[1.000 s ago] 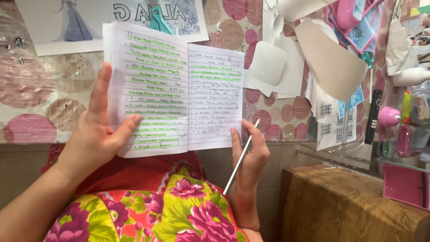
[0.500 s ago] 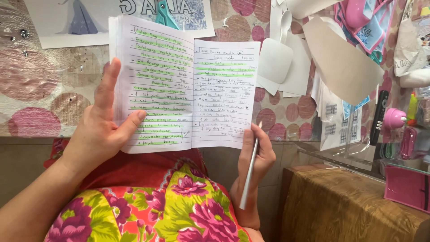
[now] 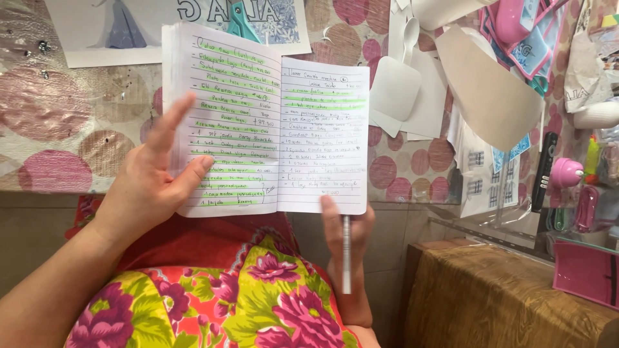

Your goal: Cutting out a printed design and applying it to a plastic cup.

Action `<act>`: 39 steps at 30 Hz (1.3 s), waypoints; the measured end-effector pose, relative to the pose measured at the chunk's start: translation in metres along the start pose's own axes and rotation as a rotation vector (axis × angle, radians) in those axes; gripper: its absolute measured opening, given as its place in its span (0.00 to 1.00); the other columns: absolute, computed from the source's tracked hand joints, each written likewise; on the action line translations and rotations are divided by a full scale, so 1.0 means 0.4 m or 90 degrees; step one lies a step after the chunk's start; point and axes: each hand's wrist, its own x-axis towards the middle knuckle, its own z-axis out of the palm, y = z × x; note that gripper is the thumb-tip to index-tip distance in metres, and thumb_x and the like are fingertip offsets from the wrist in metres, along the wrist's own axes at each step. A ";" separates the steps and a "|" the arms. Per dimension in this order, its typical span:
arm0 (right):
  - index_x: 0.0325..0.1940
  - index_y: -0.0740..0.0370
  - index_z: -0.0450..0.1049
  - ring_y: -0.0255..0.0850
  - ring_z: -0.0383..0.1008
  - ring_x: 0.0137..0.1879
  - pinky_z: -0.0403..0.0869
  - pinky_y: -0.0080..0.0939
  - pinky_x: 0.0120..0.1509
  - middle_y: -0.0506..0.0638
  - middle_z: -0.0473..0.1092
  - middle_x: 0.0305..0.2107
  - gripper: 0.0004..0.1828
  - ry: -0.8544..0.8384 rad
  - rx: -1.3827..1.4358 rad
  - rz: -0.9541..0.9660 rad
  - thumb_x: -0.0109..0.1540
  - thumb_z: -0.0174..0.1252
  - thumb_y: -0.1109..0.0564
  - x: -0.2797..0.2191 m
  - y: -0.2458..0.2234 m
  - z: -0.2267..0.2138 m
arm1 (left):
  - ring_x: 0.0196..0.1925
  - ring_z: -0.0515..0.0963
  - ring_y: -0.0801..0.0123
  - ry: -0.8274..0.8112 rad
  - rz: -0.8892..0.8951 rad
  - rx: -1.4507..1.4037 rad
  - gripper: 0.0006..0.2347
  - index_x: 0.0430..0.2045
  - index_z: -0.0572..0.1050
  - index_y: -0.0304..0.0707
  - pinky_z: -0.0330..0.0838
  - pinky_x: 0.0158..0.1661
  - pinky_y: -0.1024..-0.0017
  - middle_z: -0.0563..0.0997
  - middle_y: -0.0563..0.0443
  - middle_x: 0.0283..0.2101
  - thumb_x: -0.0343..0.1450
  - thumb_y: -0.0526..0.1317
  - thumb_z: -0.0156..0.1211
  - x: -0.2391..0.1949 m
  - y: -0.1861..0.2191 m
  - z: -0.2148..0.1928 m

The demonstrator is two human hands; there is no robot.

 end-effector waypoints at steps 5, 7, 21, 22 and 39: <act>0.64 0.61 0.62 0.52 0.67 0.65 0.70 0.51 0.70 0.59 0.65 0.57 0.32 -0.285 -0.054 -0.301 0.61 0.70 0.54 0.032 -0.073 0.055 | 0.54 0.79 0.59 0.049 0.125 0.074 0.18 0.59 0.72 0.41 0.72 0.51 0.67 0.77 0.38 0.59 0.72 0.36 0.54 0.020 -0.048 0.009; 0.76 0.59 0.54 0.57 0.54 0.81 0.59 0.59 0.87 0.64 0.55 0.73 0.43 -0.366 -0.016 -0.385 0.63 0.70 0.57 0.038 -0.078 0.082 | 0.56 0.79 0.59 0.063 0.155 0.056 0.16 0.57 0.74 0.36 0.72 0.55 0.68 0.78 0.37 0.58 0.74 0.35 0.52 0.023 -0.051 0.010; 0.58 0.56 0.76 0.62 0.65 0.70 0.67 0.58 0.71 0.54 0.71 0.62 0.26 -0.301 -0.080 -0.464 0.55 0.69 0.58 0.039 -0.078 0.121 | 0.41 0.77 0.69 0.087 0.087 -0.102 0.17 0.41 0.83 0.37 0.74 0.48 0.56 0.85 0.42 0.35 0.80 0.45 0.43 0.046 -0.229 0.030; 0.58 0.56 0.76 0.62 0.65 0.70 0.67 0.58 0.71 0.54 0.71 0.62 0.26 -0.299 -0.079 -0.463 0.55 0.69 0.58 0.037 -0.078 0.121 | 0.41 0.77 0.69 0.086 0.086 -0.101 0.17 0.41 0.83 0.37 0.74 0.48 0.56 0.85 0.42 0.35 0.80 0.45 0.43 0.046 -0.234 0.031; 0.70 0.59 0.51 0.48 0.66 0.68 0.69 0.43 0.71 0.60 0.56 0.70 0.35 0.100 0.188 -0.106 0.62 0.58 0.69 0.041 0.010 -0.029 | 0.50 0.80 0.46 0.082 0.098 -0.104 0.21 0.54 0.78 0.36 0.71 0.52 0.50 0.83 0.30 0.43 0.78 0.48 0.39 0.018 -0.023 0.005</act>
